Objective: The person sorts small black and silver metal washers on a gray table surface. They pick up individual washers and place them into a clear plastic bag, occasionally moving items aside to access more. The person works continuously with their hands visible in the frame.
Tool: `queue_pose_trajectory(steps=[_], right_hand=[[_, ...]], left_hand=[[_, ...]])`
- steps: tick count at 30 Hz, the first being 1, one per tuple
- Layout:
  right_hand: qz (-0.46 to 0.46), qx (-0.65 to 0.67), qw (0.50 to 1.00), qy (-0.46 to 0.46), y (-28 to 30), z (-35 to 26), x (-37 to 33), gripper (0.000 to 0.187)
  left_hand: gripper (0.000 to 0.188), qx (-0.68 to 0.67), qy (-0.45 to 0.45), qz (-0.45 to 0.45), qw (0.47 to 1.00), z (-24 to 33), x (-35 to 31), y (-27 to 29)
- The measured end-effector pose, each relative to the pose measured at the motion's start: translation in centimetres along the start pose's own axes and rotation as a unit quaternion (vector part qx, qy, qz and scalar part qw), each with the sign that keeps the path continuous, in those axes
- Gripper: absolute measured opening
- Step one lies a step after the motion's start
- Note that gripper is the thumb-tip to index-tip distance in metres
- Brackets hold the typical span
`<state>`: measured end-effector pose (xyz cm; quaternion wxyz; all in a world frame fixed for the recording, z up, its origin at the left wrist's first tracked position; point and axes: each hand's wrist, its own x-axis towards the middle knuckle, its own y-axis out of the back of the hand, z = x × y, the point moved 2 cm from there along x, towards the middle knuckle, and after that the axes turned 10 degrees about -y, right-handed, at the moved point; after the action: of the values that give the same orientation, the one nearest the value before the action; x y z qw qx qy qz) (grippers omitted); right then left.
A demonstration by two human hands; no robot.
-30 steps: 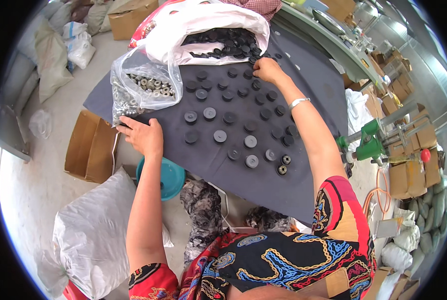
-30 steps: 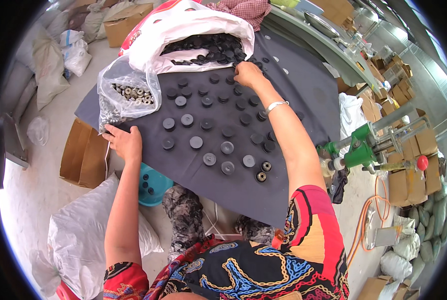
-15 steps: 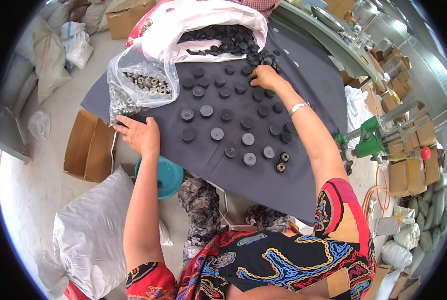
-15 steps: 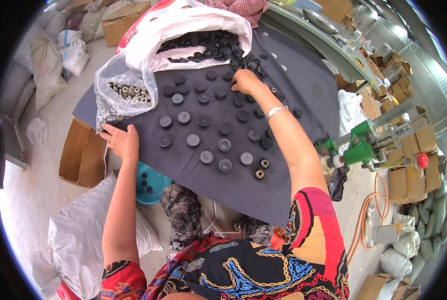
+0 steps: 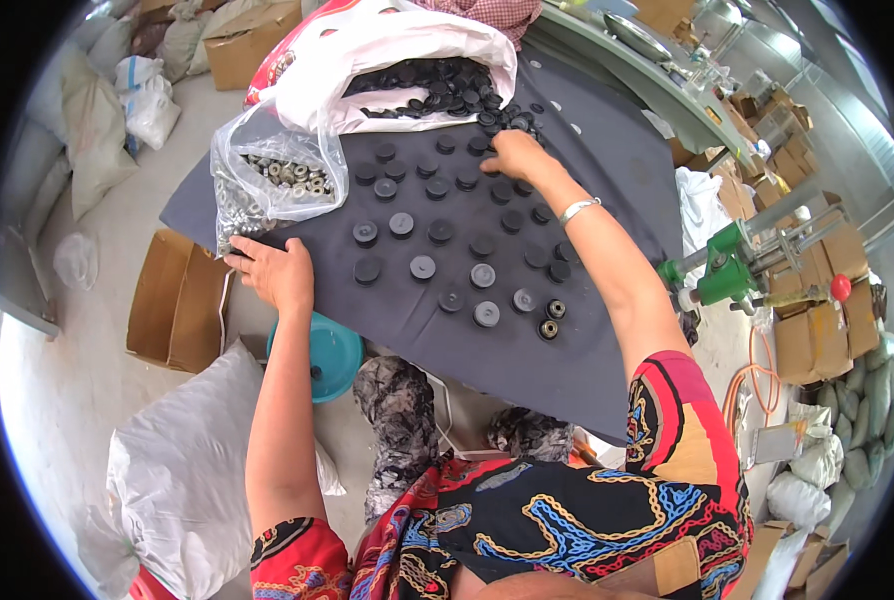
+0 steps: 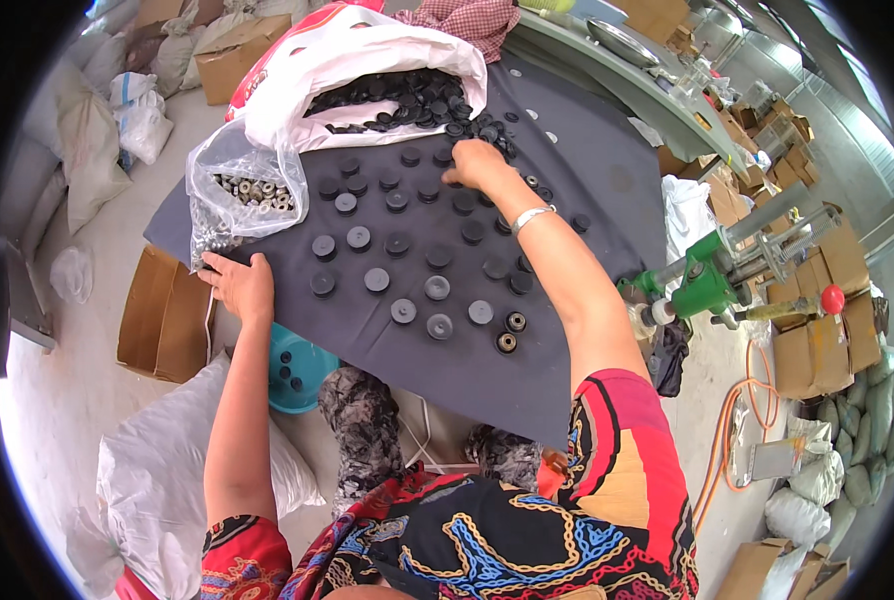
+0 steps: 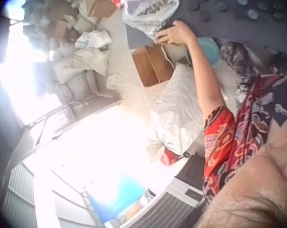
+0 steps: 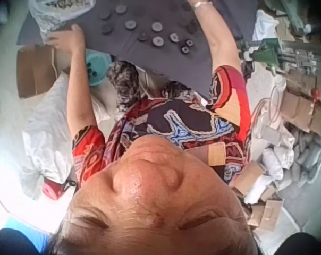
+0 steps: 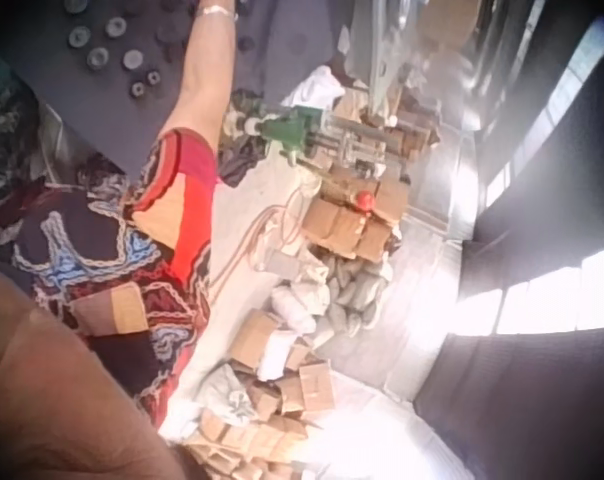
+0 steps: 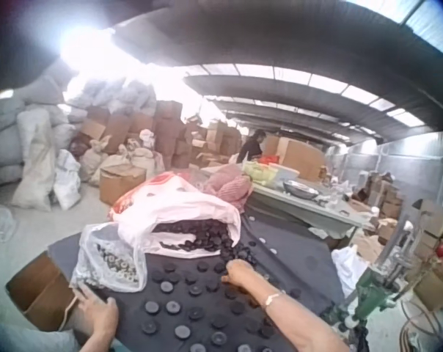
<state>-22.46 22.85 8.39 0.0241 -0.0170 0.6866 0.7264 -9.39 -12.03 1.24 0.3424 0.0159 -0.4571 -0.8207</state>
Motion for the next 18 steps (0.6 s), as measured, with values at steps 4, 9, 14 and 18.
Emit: queue_pose_trajectory(steps=[4, 9, 14, 18], right_hand=[[0.154, 0.102, 0.983, 0.008, 3.6, 3.1, -0.3, 0.027], [0.154, 0.166, 0.973, -0.052, 5.0, 8.5, -2.5, 0.021], [0.099, 0.209, 0.969, -0.092, 1.3, 11.4, -3.3, 0.019], [0.097, 0.171, 0.974, -0.116, -0.6, 12.7, -2.9, 0.023]], left_hand=[[0.087, 0.012, -0.003, 0.009, 1.000, -0.5, 0.1, -0.5], [0.088, 0.021, -0.004, 0.006, 1.000, -0.8, 0.3, -0.7], [0.089, 0.024, 0.009, -0.005, 1.000, -0.8, 0.5, -1.0], [0.089, 0.025, 0.002, -0.004, 1.000, -0.5, 0.3, -1.0]])
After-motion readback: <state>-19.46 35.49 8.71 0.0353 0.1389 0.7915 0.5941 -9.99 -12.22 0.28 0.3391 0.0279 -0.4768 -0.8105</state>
